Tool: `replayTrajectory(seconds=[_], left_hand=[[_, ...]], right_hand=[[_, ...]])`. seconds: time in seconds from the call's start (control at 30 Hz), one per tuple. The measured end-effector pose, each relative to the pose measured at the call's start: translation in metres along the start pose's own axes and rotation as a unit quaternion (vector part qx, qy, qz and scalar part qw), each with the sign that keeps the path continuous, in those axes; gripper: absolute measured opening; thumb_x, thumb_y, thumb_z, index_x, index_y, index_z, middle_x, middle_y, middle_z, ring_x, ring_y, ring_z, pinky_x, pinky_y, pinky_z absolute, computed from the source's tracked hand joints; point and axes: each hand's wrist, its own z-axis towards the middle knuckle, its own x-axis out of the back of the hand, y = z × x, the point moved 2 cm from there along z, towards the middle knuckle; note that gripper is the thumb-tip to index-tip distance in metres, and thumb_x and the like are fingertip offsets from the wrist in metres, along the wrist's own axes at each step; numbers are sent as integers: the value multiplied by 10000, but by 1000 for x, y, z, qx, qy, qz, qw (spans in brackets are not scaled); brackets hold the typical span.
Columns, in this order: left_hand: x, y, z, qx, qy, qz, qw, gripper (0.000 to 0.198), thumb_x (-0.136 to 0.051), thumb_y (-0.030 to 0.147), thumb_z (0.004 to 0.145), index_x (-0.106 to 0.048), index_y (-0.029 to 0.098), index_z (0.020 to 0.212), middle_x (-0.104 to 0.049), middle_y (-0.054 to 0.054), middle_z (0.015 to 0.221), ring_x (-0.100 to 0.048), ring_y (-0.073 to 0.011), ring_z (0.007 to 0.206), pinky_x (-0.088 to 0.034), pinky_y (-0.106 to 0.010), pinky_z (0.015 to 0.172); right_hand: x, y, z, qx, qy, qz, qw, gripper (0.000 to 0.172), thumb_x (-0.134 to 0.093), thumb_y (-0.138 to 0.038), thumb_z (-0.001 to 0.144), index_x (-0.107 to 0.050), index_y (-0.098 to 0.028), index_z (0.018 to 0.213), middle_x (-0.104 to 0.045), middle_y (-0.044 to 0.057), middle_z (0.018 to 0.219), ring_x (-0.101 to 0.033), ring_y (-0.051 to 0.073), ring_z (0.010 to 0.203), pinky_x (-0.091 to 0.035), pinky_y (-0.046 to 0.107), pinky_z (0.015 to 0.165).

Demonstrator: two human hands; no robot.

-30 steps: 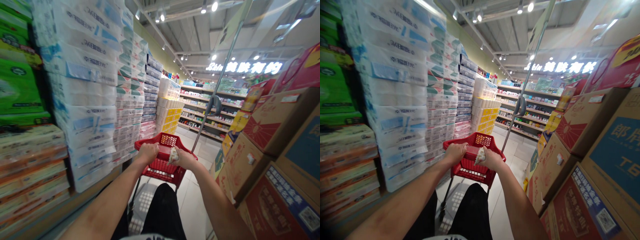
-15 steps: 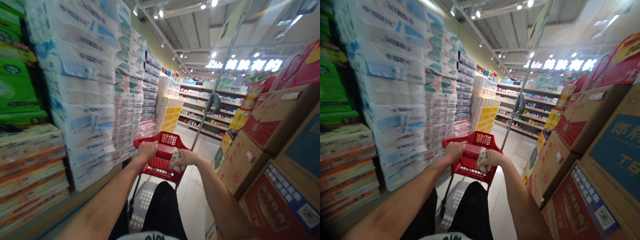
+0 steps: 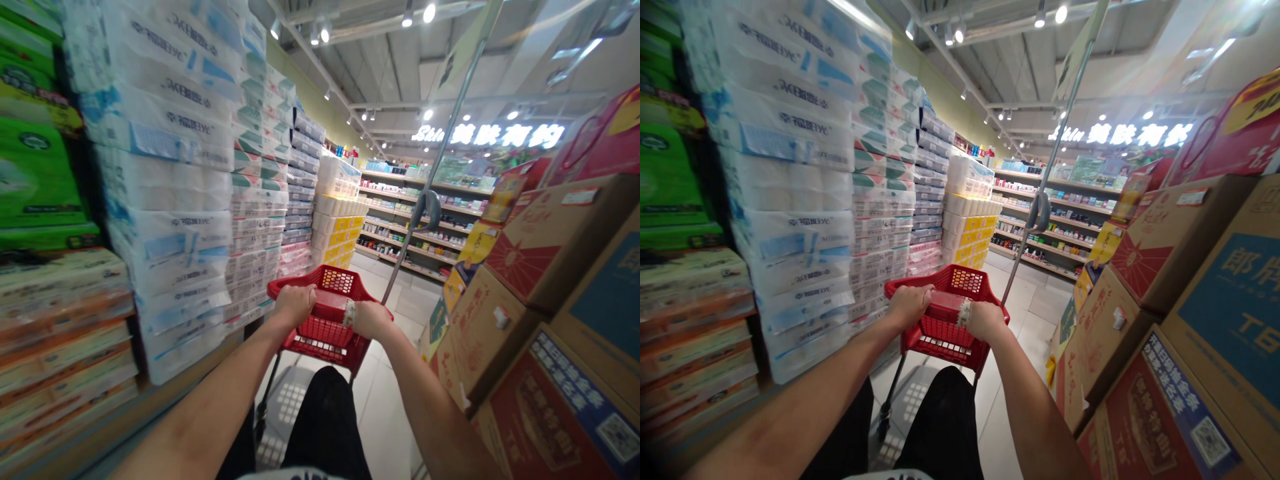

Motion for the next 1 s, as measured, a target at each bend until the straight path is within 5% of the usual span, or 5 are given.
replayTrajectory(seconds=[0.2,0.47,0.67,0.8,1.0], left_hand=[[1,-1,-1,0,5,3,1000,458,-231,314,977,-588,188,1235,-738,-94,926,-688,-241,864,-431,-376,779],[2,-4,0,8,2,2,1000,455,-235,313,976,-590,194,1235,-740,-91,918,-689,-235,859,-426,-366,773],[5,-2,-1,16,-16,2,1000,459,-227,324,977,-587,205,1237,-736,-96,942,-681,-237,891,-418,-367,787],[5,-1,-1,16,-20,2,1000,462,-220,316,977,-584,201,1237,-734,-94,959,-676,-225,892,-413,-358,790],[9,-1,0,38,-31,5,999,446,-242,332,973,-590,208,1224,-737,-88,933,-677,-221,891,-408,-353,801]], right_hand=[[4,5,14,48,-54,-25,997,242,-720,-335,661,-690,-230,876,-705,50,825,-668,221,719,-462,273,599],[-17,-22,-21,-64,216,-52,973,216,-418,-164,885,-611,-166,984,-650,129,986,-628,240,906,-433,347,761],[0,-5,6,3,-38,-4,999,220,-612,-310,767,-673,-212,954,-700,83,889,-670,235,773,-457,286,610],[8,3,17,21,-76,-4,997,202,-737,-300,630,-694,-210,805,-696,52,761,-660,216,662,-442,262,556],[-16,-14,-9,-19,150,-35,988,228,-457,-213,864,-619,-204,1025,-663,93,961,-635,231,848,-432,312,684]])
